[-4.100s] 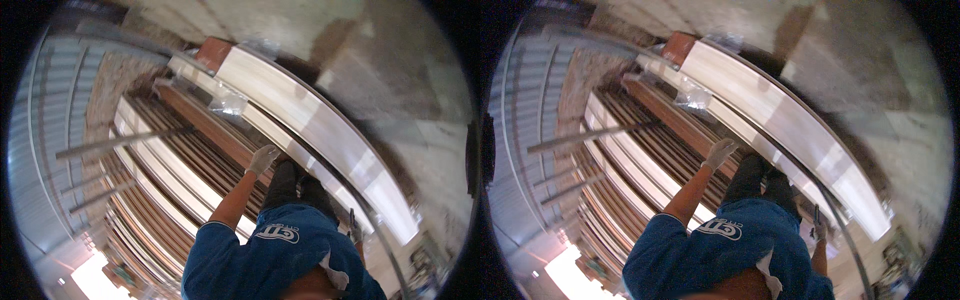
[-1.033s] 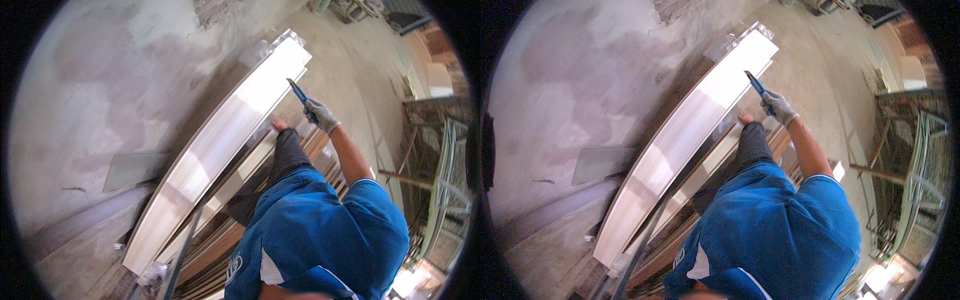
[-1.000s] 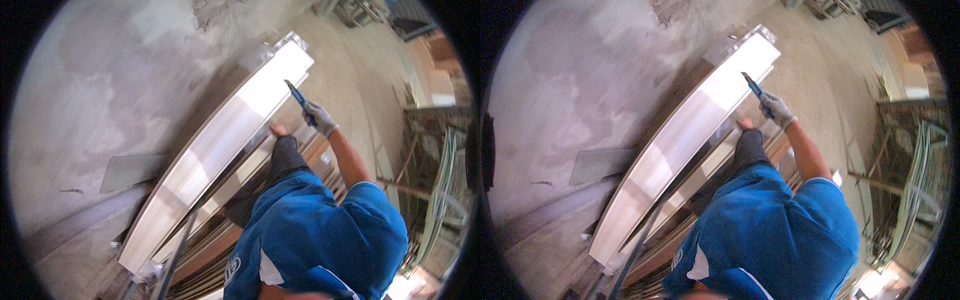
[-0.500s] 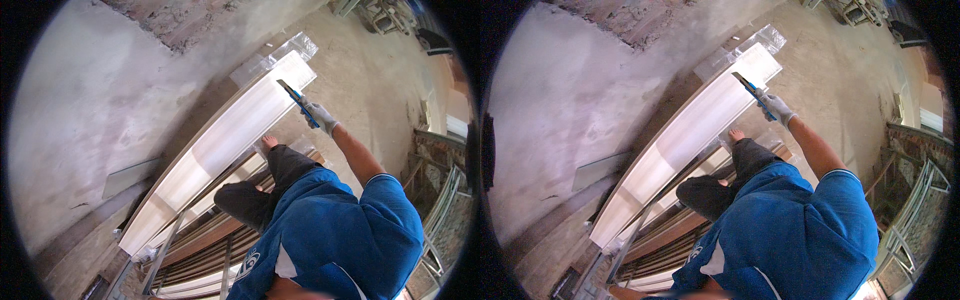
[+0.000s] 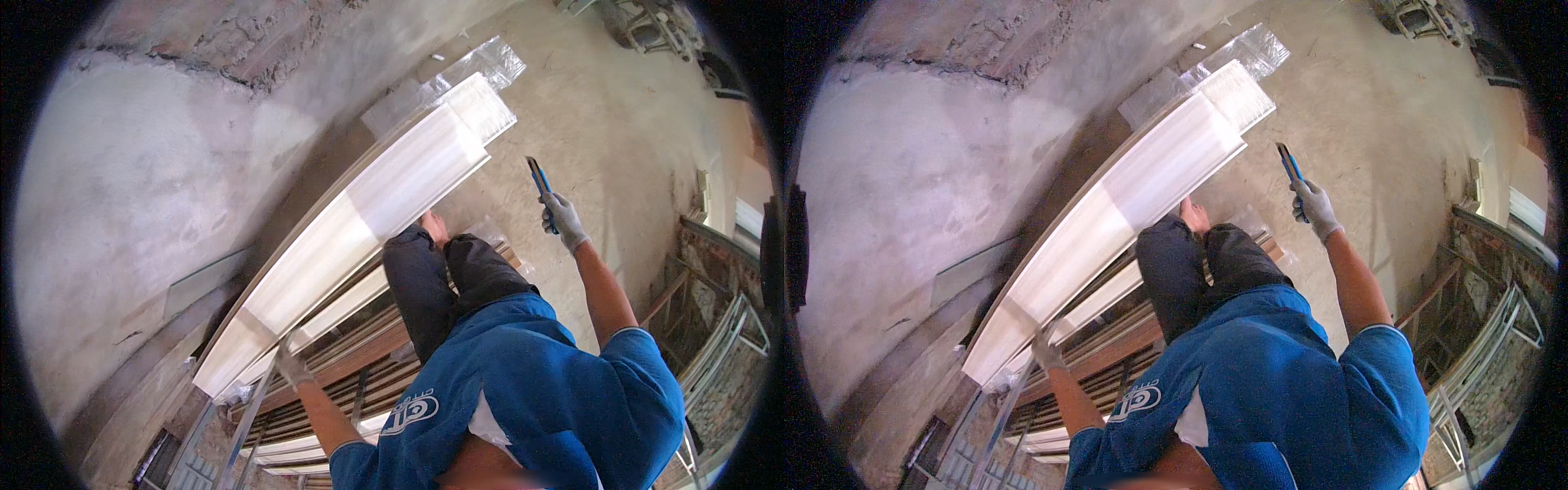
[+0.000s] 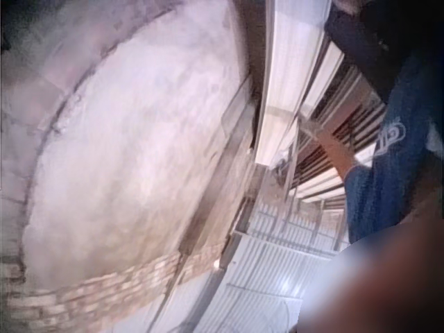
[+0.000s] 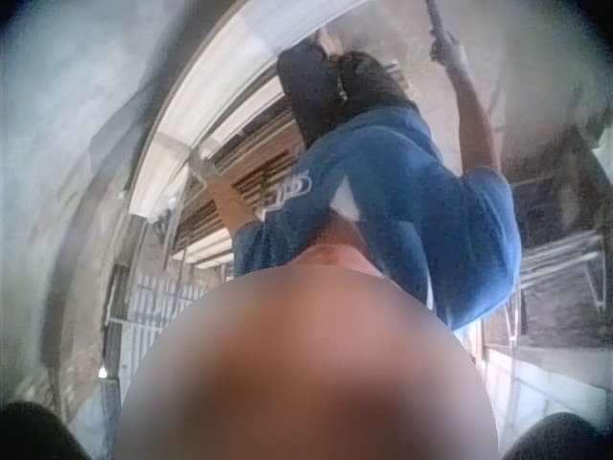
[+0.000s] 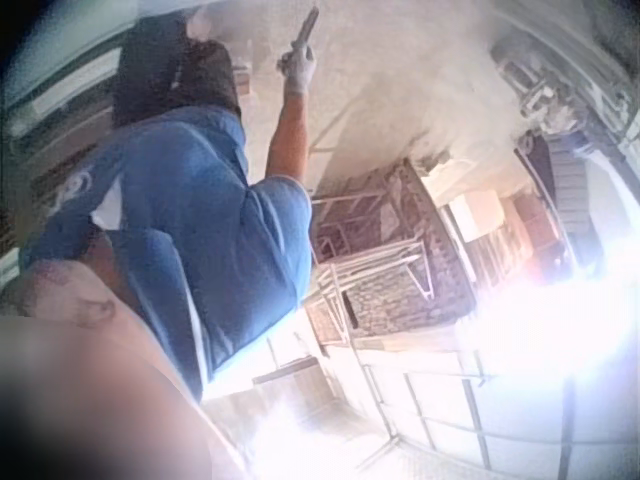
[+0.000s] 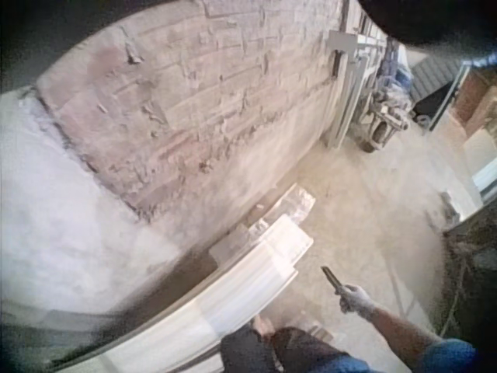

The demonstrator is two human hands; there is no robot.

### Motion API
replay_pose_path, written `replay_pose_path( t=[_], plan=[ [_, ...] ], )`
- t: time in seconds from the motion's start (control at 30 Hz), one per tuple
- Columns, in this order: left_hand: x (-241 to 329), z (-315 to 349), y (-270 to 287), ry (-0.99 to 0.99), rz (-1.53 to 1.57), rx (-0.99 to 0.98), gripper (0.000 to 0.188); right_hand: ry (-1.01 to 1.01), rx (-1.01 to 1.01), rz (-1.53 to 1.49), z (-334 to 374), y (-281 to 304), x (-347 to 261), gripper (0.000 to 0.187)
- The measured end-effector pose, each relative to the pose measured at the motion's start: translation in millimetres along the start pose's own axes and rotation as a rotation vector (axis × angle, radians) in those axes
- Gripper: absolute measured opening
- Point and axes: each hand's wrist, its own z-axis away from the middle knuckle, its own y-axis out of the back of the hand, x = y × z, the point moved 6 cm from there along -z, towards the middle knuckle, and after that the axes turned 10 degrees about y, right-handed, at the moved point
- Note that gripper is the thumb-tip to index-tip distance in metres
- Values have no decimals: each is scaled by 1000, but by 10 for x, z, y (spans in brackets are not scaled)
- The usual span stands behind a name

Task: The person walks among stacked wooden panels and uses a utility knife to cut and remove plastic wrapping from several panels. They handle the panels by hand, lifting and repositioning them to access the wrapping, then place the unwrapped panels back in the stack.

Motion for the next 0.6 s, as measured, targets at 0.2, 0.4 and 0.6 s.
replay_pose_path(
  t=[0.2, 0.4, 0.6],
  plan=[
    [674, 756, -1692, -220, -102, -471, 56, 21, -95, -266, -109, 180, 392, 21],
    [782, 1405, -2625, -225, -264, -681, 50, 48, -78, -210, -132, 331, 443, 40],
    [508, 1665, -3284, 124, -242, -735, 44, -178, 195, 56, -625, 553, 230, 25]
  ],
)
